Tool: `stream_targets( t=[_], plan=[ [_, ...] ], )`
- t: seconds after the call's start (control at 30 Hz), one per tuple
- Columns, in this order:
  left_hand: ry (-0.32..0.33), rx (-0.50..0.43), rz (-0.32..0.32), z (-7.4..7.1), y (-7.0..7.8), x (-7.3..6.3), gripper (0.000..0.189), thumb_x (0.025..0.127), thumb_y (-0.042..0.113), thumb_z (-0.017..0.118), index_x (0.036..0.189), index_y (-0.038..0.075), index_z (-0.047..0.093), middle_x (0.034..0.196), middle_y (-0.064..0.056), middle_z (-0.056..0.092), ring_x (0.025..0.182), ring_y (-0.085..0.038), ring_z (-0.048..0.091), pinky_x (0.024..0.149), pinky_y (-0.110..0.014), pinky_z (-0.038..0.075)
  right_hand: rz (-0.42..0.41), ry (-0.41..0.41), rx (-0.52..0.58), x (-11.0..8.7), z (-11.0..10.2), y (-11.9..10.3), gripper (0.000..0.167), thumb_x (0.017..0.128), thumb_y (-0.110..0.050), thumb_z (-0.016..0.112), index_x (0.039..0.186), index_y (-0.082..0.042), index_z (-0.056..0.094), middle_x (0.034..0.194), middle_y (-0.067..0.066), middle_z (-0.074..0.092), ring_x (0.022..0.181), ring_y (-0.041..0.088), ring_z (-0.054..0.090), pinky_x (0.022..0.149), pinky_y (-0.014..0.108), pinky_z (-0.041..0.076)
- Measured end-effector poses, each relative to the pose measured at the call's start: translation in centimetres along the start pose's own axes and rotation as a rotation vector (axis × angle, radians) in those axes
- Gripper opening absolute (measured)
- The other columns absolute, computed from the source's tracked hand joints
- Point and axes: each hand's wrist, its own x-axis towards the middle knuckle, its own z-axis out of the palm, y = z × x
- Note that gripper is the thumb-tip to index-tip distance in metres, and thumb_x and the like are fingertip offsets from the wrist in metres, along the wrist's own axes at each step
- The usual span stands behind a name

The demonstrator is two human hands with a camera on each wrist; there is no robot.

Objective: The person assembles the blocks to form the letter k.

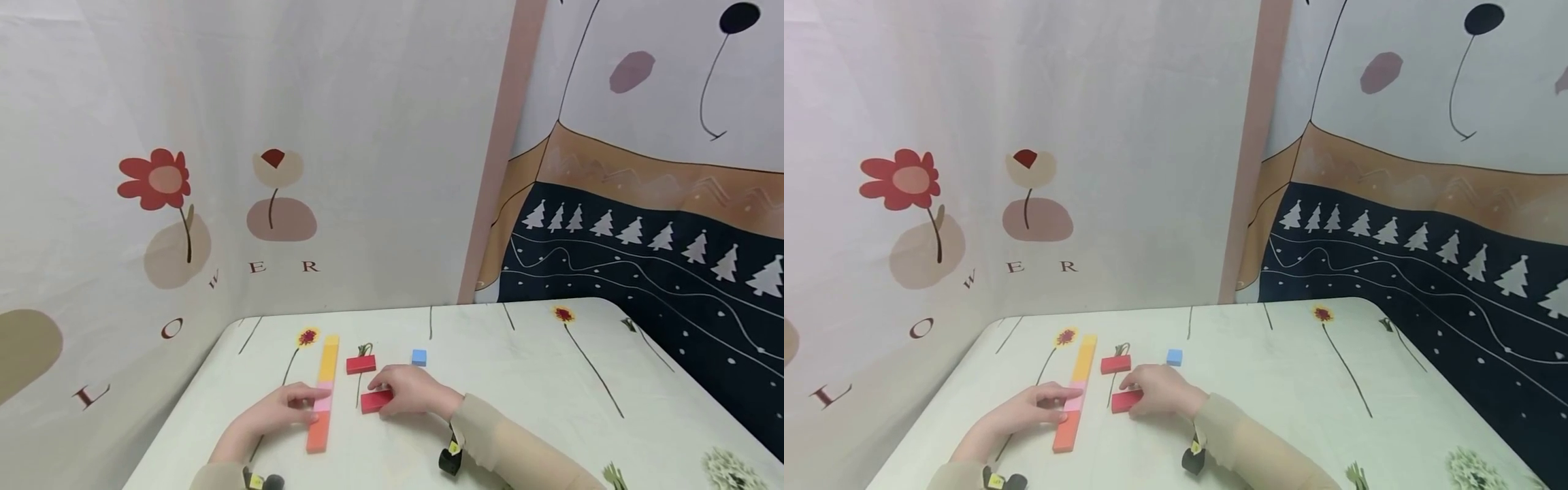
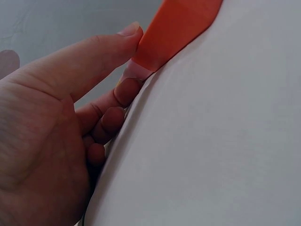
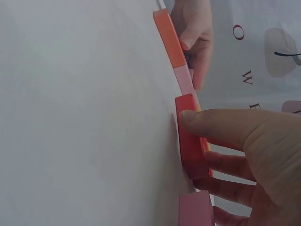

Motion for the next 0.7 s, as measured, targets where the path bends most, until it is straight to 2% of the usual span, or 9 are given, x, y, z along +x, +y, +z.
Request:
stream_targets(
  t=[0.23, 0.53, 0.7],
  plan=[
    [-0.002, 0.002, 0.0, -0.03, 0.15, -0.04, 0.048, 0.082, 0.036, 0.076, 0.127, 0.024, 0.066, 0.114, 0.002, 0.061, 0.103, -0.023, 0.048, 0.088, -0.044, 0.04, 0.014, -0.009, -0.038, 0.3, 0.25, -0.26, 0.036, 0.077, -0.023, 0.083, 0.111, -0.02, 0.073, 0.094, -0.015, 0.063, 0.079, 0.0, 0.051, 0.073, 0.019, 0.044],
    [0.003, -0.017, -0.019, -0.04, 0.03, -0.11, 0.049, 0.082, 0.036, 0.077, 0.128, 0.023, 0.065, 0.119, 0.001, 0.061, 0.11, -0.024, 0.049, 0.096, -0.056, 0.038, 0.017, -0.002, -0.063, 0.43, 0.65, -0.29, 0.032, 0.078, -0.022, 0.082, 0.109, -0.02, 0.074, 0.091, -0.015, 0.063, 0.076, 0.001, 0.051, 0.071, 0.018, 0.044],
    [0.001, -0.014, -0.007, 0.02, 0.07, -0.03, 0.049, 0.082, 0.035, 0.077, 0.128, 0.022, 0.065, 0.118, 0.001, 0.061, 0.11, -0.024, 0.049, 0.096, -0.055, 0.038, 0.012, 0.017, -0.068, 0.27, 0.58, -0.36, 0.032, 0.078, -0.023, 0.082, 0.109, -0.02, 0.074, 0.092, -0.015, 0.063, 0.078, 0.0, 0.052, 0.073, 0.018, 0.044]
  ],
)
